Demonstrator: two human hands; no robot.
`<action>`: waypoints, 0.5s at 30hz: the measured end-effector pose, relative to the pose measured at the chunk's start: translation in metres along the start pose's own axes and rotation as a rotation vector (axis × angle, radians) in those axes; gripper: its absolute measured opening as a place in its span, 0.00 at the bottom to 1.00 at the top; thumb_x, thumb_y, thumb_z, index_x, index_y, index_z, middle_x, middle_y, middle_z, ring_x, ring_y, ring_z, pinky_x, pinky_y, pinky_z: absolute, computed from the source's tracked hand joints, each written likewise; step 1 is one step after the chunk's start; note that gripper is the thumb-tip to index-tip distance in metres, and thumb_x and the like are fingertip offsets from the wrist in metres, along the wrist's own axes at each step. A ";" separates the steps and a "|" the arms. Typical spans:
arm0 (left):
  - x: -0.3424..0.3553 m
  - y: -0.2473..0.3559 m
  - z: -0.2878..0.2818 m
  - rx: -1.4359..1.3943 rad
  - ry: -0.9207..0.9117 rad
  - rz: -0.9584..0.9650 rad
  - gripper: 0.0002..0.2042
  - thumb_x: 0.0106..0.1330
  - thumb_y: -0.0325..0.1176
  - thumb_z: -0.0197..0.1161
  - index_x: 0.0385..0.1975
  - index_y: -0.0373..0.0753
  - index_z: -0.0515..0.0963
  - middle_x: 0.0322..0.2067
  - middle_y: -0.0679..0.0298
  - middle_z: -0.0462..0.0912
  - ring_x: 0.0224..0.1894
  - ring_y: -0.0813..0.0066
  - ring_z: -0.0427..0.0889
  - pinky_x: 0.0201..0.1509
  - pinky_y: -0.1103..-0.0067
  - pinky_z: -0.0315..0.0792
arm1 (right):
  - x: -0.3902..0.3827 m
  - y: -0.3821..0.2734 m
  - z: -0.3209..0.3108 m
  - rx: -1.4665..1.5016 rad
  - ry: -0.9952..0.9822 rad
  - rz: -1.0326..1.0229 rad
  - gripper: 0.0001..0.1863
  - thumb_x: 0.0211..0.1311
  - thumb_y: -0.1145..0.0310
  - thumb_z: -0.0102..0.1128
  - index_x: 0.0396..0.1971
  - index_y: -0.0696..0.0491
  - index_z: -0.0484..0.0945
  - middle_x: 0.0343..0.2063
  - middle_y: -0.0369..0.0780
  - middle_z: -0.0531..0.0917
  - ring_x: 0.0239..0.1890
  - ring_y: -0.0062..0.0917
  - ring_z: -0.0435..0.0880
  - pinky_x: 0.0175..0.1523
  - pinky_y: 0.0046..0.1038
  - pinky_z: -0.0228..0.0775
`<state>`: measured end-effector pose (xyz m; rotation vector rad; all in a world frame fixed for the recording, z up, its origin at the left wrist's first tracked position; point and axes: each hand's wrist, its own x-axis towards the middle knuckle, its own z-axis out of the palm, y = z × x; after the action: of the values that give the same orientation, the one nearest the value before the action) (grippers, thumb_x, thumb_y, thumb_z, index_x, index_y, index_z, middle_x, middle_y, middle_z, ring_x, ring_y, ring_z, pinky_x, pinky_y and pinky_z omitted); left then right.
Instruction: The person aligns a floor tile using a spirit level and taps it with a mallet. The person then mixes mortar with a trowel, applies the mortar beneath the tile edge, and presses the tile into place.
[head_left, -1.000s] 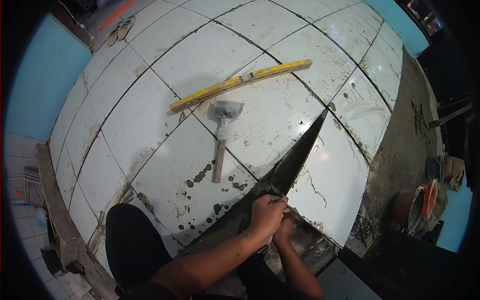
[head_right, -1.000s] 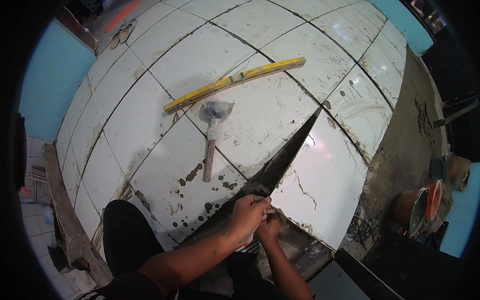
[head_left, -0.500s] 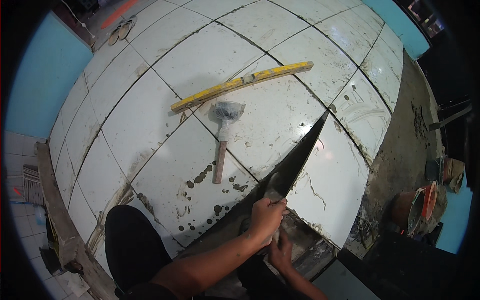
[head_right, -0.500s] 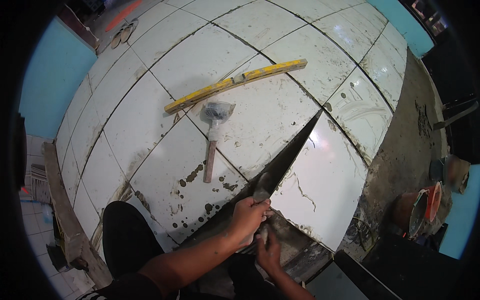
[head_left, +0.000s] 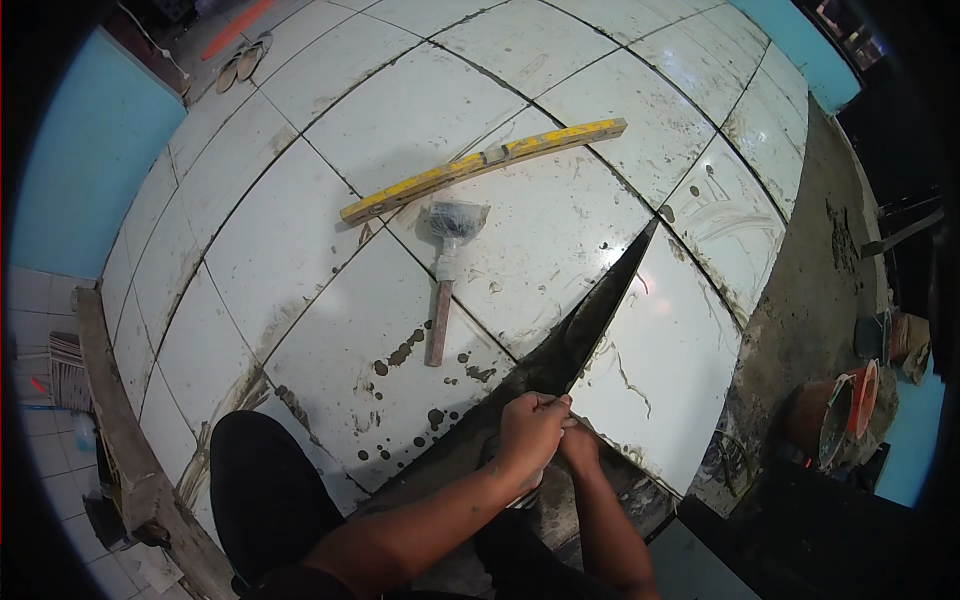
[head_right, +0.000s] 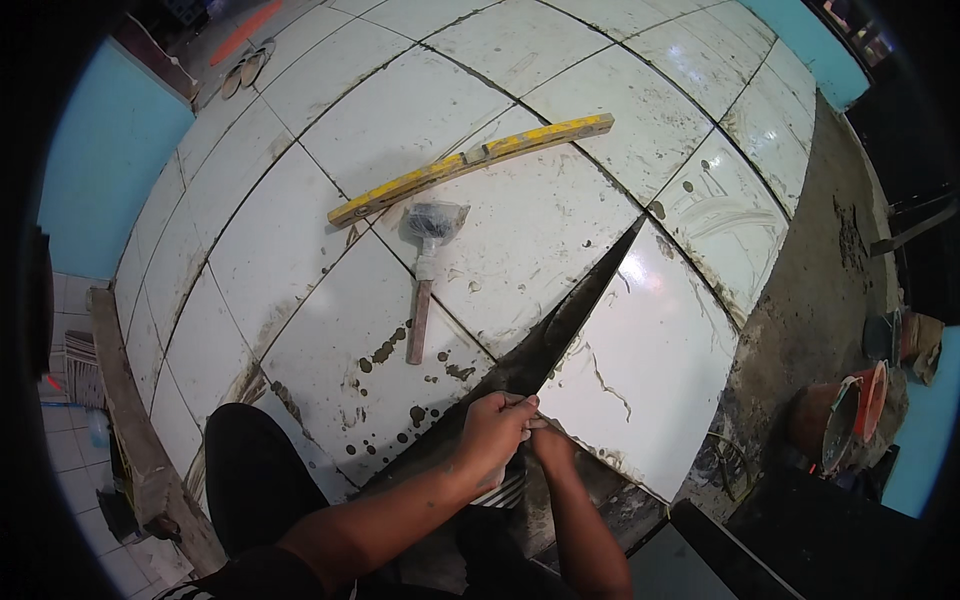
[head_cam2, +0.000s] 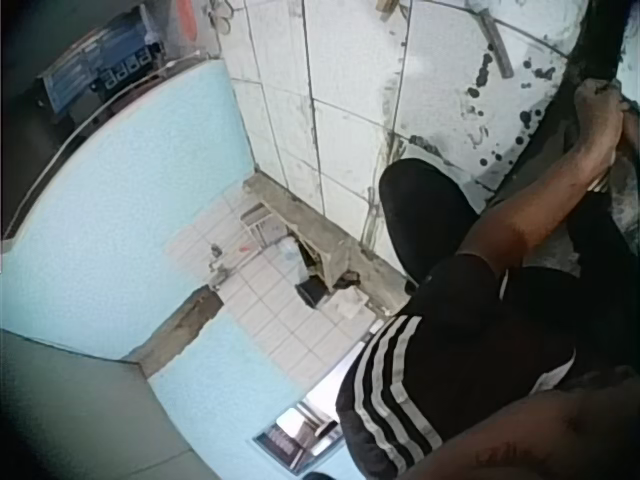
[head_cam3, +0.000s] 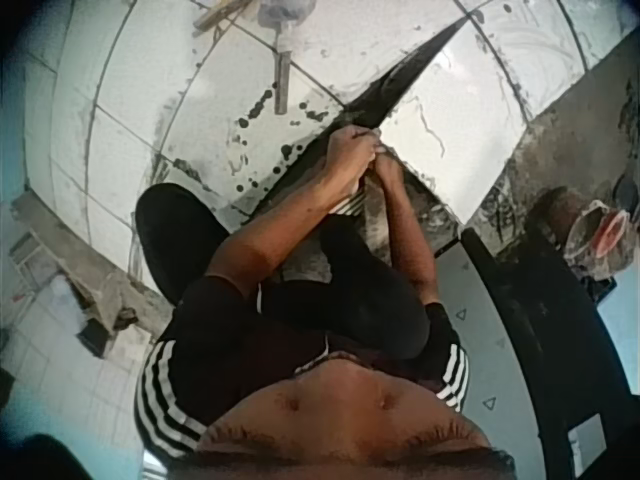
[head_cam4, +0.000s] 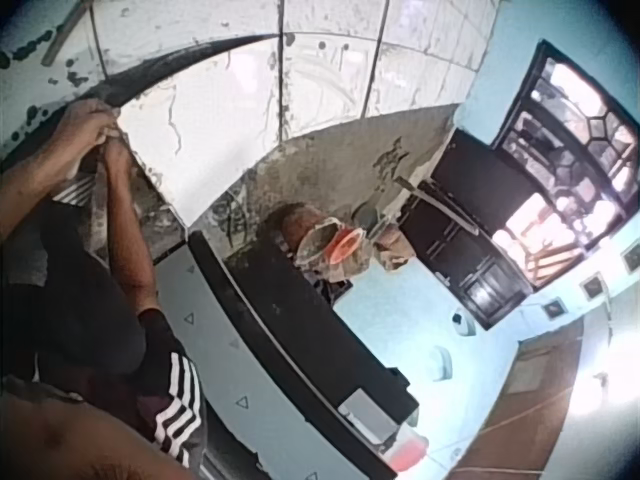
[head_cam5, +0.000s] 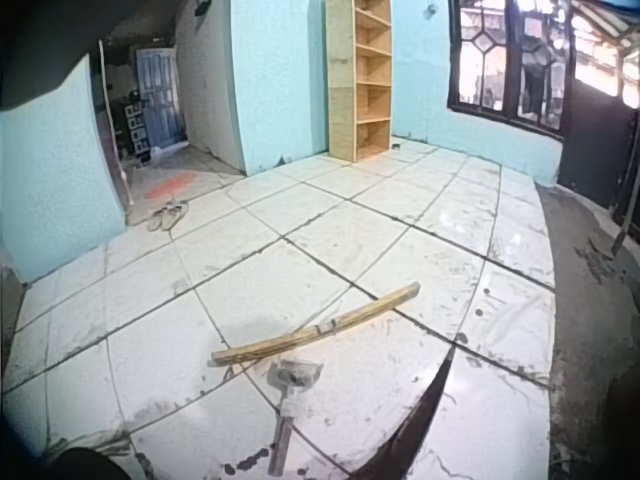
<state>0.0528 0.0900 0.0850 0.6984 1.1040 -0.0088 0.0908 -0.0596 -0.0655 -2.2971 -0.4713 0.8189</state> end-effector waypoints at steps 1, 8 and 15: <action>0.000 0.001 -0.002 -0.002 0.006 0.000 0.10 0.72 0.32 0.66 0.39 0.30 0.79 0.32 0.64 0.82 0.34 0.80 0.81 0.38 0.83 0.71 | -0.002 -0.010 0.001 0.063 -0.005 -0.001 0.15 0.68 0.61 0.56 0.44 0.55 0.84 0.39 0.44 0.88 0.45 0.38 0.85 0.53 0.39 0.73; -0.001 0.005 0.001 0.019 0.020 -0.008 0.09 0.72 0.32 0.66 0.38 0.30 0.79 0.31 0.64 0.82 0.32 0.80 0.81 0.36 0.83 0.71 | -0.002 -0.046 0.012 0.264 0.259 0.002 0.13 0.66 0.61 0.60 0.42 0.53 0.84 0.37 0.42 0.88 0.43 0.33 0.86 0.49 0.36 0.74; 0.007 0.005 -0.006 0.011 0.019 -0.020 0.10 0.73 0.33 0.64 0.39 0.30 0.79 0.32 0.62 0.83 0.34 0.79 0.82 0.36 0.83 0.71 | -0.036 -0.070 0.027 0.408 0.059 0.019 0.14 0.67 0.65 0.61 0.46 0.58 0.80 0.38 0.48 0.88 0.40 0.42 0.89 0.44 0.38 0.78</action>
<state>0.0529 0.0994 0.0807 0.6988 1.1295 -0.0251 0.0385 -0.0150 -0.0189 -1.9434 -0.2293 0.7736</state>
